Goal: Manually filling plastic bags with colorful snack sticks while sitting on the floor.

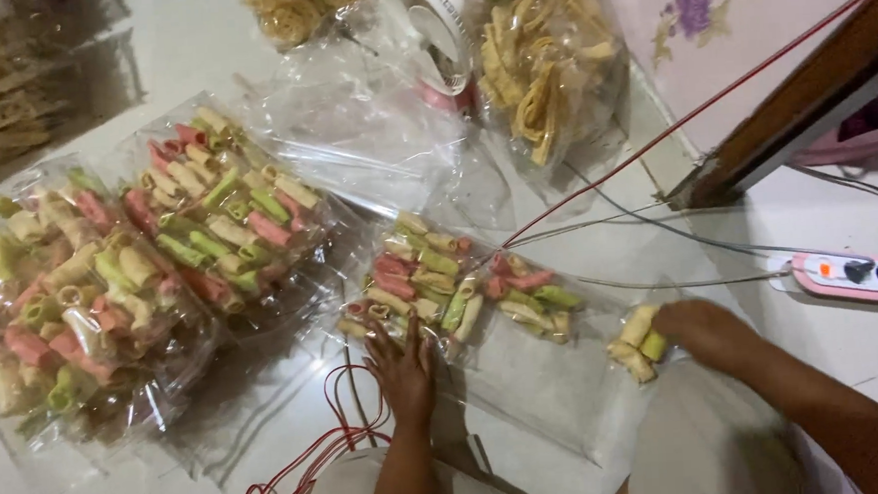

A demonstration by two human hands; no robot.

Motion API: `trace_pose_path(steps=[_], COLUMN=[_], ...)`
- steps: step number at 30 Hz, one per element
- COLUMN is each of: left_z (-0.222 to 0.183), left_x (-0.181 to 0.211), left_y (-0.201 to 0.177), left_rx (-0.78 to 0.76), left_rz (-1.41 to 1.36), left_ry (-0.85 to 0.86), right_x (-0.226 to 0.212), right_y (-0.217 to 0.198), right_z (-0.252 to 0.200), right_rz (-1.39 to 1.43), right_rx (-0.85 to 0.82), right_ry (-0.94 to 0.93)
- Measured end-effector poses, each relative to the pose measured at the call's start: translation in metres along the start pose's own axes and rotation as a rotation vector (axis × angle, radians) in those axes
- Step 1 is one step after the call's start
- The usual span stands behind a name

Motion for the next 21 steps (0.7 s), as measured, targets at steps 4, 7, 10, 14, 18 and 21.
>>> trace_pose_path(steps=[4,7,10,14,18,21], left_z=[-0.001,-0.002,-0.004,-0.018,-0.078,-0.136], left_x=[0.003,0.004,0.009,0.029,0.094,0.187], left_y=[-0.006,-0.011,-0.024,-0.052,-0.067,-0.076], left_rx=[0.090,0.085,0.088,0.185,0.213,-0.231], left_rz=[0.015,-0.002,-0.040,-0.116,-0.525,-1.072], left_ry=[0.053,0.046,0.053,0.151,0.290,0.307], right_x=[0.009,0.019,0.032,0.031,-0.003,-0.037], right_y=[-0.001,0.016,0.007,-0.064,-0.078,-0.028], right_z=[0.061,0.085,0.091,0.022,-0.087,-0.145], right_rz=[-0.932,-1.051,-1.095,-1.049,-0.883,-0.502], right_rx=[0.302,0.177,0.180,0.363,0.458,0.491], right_ry=[-0.498,-0.374,-0.372,-0.156,-0.027,-0.147])
Point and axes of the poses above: each hand's wrist, its own z-axis towards the middle knuckle, its own y-axis out of the palm, x = y × z, the point moved 10 cm from there along z, towards the middle knuckle
